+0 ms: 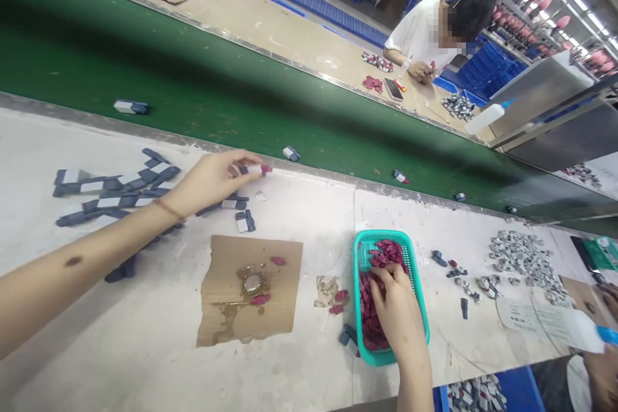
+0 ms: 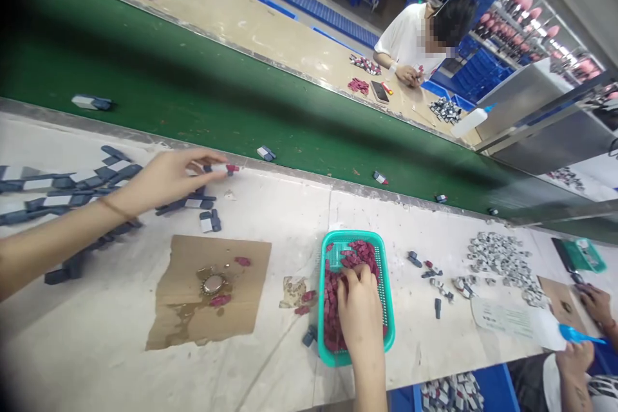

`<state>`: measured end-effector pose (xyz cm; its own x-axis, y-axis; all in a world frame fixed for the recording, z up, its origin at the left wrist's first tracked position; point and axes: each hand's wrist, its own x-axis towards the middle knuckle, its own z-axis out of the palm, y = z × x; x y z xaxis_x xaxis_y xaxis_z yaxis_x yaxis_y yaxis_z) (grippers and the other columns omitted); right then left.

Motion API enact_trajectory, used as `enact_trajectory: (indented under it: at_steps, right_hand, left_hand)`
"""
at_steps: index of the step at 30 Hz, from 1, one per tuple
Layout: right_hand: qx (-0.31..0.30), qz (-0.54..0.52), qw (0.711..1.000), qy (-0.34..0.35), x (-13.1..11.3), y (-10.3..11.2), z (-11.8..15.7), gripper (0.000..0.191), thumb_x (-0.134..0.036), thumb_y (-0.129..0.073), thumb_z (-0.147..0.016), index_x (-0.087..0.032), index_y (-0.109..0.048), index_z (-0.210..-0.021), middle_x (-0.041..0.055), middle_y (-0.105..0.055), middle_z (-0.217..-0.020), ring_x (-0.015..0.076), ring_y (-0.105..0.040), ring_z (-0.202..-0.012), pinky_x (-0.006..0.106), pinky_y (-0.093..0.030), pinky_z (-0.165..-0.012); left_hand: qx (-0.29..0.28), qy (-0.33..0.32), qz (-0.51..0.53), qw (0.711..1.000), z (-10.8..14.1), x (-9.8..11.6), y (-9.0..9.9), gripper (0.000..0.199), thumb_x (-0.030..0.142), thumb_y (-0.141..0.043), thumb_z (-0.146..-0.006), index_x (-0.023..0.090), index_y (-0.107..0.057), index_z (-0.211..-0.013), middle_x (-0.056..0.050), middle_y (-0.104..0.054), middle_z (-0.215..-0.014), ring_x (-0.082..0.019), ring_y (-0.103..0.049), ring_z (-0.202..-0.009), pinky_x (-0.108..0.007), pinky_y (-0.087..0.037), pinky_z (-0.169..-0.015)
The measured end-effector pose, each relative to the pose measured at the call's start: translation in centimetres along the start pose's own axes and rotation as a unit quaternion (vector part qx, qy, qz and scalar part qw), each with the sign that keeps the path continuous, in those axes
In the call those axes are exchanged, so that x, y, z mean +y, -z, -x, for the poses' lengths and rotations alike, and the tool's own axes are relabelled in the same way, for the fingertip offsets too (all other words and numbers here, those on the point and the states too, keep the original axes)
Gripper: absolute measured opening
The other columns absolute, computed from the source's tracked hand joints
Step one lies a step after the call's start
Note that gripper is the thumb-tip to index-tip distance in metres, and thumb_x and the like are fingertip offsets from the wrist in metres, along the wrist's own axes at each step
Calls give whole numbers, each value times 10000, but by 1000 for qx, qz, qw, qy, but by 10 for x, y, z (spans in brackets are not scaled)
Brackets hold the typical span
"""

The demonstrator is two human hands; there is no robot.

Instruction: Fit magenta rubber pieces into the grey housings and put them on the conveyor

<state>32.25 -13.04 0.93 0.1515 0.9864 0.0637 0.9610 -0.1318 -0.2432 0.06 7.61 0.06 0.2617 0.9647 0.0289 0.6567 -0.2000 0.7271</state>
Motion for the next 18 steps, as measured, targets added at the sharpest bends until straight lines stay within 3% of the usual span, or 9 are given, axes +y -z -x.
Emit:
enact_trajectory:
  at_steps: [4, 7, 9, 12, 15, 18]
  right_hand:
    - [5, 20, 999, 27, 4, -7, 4, 267, -195, -459, -891, -240, -715, -949, 87, -601, -889, 249, -604, -796, 348, -491, -638]
    - [-3, -18, 999, 28, 4, -4, 5, 253, -191, -459, -891, -249, -704, -919, 75, -598, -895, 242, -606, -794, 344, -497, -627]
    - [-5, -50, 998, 25, 6, -2, 5, 232, -200, -464, -895, -253, -689, -909, 71, -604, -921, 241, -607, -813, 351, -506, -657]
    - [-4, -97, 995, 20, 11, -2, 5, 187, -216, -475, -900, -243, -659, -878, 74, -623, -950, 252, -604, -872, 378, -514, -725]
    - [-2, -142, 990, 13, 14, -3, 6, 167, -232, -472, -913, -230, -636, -886, 81, -656, -942, 261, -612, -912, 402, -514, -783]
    - [15, -184, 983, -19, 13, -3, 8, 183, -294, -470, -929, -219, -637, -929, 90, -675, -921, 255, -636, -887, 388, -522, -775]
  left_hand:
    - [31, -8, -58, 998, -65, -15, -13, 276, 303, -571, -799, 148, -673, -1004, -105, -720, -1030, -294, -636, -949, -353, -474, -875]
    - [35, -55, -83, 994, -90, -19, -27, 293, 261, -548, -774, 123, -673, -1000, -161, -687, -1082, -352, -587, -1062, -440, -415, -969]
    - [21, -93, -85, 992, -96, -15, -36, 352, 256, -546, -762, 99, -657, -1057, -191, -637, -1190, -375, -506, -1177, -489, -335, -1046]
    - [-25, -156, -68, 985, -100, -1, -50, 410, 271, -559, -764, 130, -632, -1141, -154, -587, -1299, -343, -416, -1273, -479, -261, -1103]
    - [-76, -184, -32, 980, -104, 13, -61, 329, 273, -565, -766, 157, -671, -1055, -130, -655, -1162, -315, -496, -1172, -464, -311, -1067]
    - [-93, -170, 24, 981, -104, 24, -68, 229, 281, -567, -757, 153, -686, -904, -130, -667, -991, -310, -546, -1056, -474, -347, -1029]
